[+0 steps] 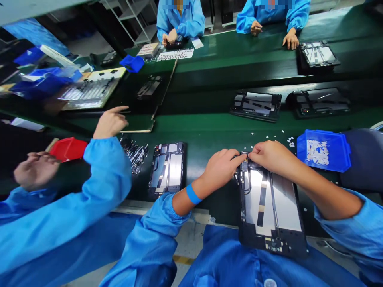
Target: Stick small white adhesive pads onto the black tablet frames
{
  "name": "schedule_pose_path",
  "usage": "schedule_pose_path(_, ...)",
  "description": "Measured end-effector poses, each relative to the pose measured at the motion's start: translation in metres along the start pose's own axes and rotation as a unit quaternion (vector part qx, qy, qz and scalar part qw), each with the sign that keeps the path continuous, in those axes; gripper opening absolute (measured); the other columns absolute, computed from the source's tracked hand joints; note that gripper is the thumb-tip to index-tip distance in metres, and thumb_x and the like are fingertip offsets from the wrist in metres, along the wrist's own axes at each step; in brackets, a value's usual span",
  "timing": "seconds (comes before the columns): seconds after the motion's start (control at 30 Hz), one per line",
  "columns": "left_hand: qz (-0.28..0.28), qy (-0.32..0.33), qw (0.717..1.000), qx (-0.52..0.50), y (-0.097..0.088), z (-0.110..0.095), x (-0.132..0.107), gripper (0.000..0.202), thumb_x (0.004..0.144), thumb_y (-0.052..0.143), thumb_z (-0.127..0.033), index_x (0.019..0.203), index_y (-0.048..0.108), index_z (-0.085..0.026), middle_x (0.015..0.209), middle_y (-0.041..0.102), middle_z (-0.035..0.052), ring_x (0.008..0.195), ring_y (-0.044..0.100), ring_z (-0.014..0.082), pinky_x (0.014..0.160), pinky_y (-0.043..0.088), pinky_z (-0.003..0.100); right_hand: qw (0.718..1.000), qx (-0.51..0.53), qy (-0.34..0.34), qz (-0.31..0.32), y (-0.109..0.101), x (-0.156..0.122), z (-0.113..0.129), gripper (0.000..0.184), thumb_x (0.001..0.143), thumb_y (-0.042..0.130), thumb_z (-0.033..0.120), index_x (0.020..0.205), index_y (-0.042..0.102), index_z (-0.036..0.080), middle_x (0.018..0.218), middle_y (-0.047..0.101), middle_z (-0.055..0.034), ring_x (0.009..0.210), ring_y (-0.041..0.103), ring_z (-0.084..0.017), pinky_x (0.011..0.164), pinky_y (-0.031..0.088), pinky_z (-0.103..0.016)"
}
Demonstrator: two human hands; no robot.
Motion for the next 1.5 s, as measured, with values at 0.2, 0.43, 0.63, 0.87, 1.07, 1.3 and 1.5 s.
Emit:
schedule_pose_path(0.2,0.043,0.029,0.999,-0.007,-0.007,0.004,0.004,0.04,0.102,0.048,-0.016,0.135,0.069,-0.027,0.113,0.068,0.0095,0.094,0.059,0.0233,0.083,0.049,0.035,0.954,-0.098,-0.255,-0.125,0.012,-0.041,-0.011,0.033,0.104,0.046,0.02,0.12,0.075,0.019,0.1,0.074,-0.0101,0.088,0.062,-0.022,0.079,0.044,-0.034)
schedule_pose_path(0.43,0.063,0.03,0.992,-0.103,-0.015,0.015,0.013,0.043,0.099,0.048,-0.013,0.131,0.073,-0.029,0.115,0.071,0.008,0.103,0.063,0.0239,0.093,0.051,0.037,0.91,-0.218,-0.34,-0.094,0.016,-0.048,-0.005,0.043,0.099,0.049,0.011,0.138,0.067,0.017,0.102,0.07,-0.0115,0.082,0.052,-0.023,0.073,0.041,-0.035)
schedule_pose_path(0.63,0.058,0.03,0.991,-0.115,-0.022,0.017,0.014,0.041,0.099,0.05,-0.016,0.133,0.07,-0.028,0.118,0.073,0.0077,0.108,0.066,0.0239,0.098,0.05,0.039,0.926,-0.156,-0.333,-0.089,0.011,-0.046,-0.016,0.043,0.099,0.047,0.011,0.136,0.067,0.021,0.109,0.071,-0.0116,0.087,0.056,-0.023,0.077,0.046,-0.036)
schedule_pose_path(0.87,0.04,0.049,0.998,0.0,-0.029,0.008,0.009,0.036,0.103,0.05,-0.02,0.132,0.07,-0.025,0.114,0.072,0.0091,0.097,0.063,0.0234,0.088,0.049,0.037,0.944,-0.163,-0.252,-0.134,0.013,-0.052,-0.031,0.044,0.102,0.047,0.014,0.139,0.067,0.024,0.107,0.069,-0.0105,0.086,0.053,-0.023,0.074,0.041,-0.034)
schedule_pose_path(1.07,0.08,0.047,0.995,0.027,-0.022,0.003,0.014,0.038,0.101,0.05,-0.016,0.132,0.07,-0.026,0.112,0.072,0.0096,0.093,0.063,0.0221,0.084,0.052,0.035,0.934,-0.199,-0.267,-0.127,0.018,-0.042,-0.019,0.041,0.1,0.051,0.015,0.136,0.069,0.023,0.095,0.064,-0.0098,0.082,0.049,-0.024,0.068,0.035,-0.033)
schedule_pose_path(1.3,0.016,0.015,0.995,-0.101,-0.027,0.016,0.024,0.036,0.099,0.048,-0.021,0.123,0.075,-0.026,0.13,0.072,0.0089,0.122,0.066,0.0257,0.109,0.053,0.047,0.954,0.023,-0.187,-0.233,-0.012,-0.09,-0.039,0.034,0.103,0.045,0.017,0.123,0.073,0.018,0.105,0.074,-0.0119,0.096,0.064,-0.024,0.089,0.05,-0.04)
schedule_pose_path(1.5,0.075,-0.095,0.974,-0.191,0.0,0.042,0.038,0.048,0.097,0.049,-0.051,0.127,0.073,-0.022,0.129,0.076,0.0088,0.121,0.07,0.0303,0.11,0.054,0.048,0.832,0.387,0.187,-0.351,-0.001,-0.205,-0.143,0.02,0.091,0.068,0.041,0.093,0.073,0.022,0.079,0.071,-0.0027,0.067,0.064,-0.017,0.062,0.051,-0.03)
Point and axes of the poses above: each hand's wrist, its own x-axis towards the middle knuckle, its own y-axis out of the palm, z = x × y, the point moved 4 cm from there along x, towards the middle knuckle
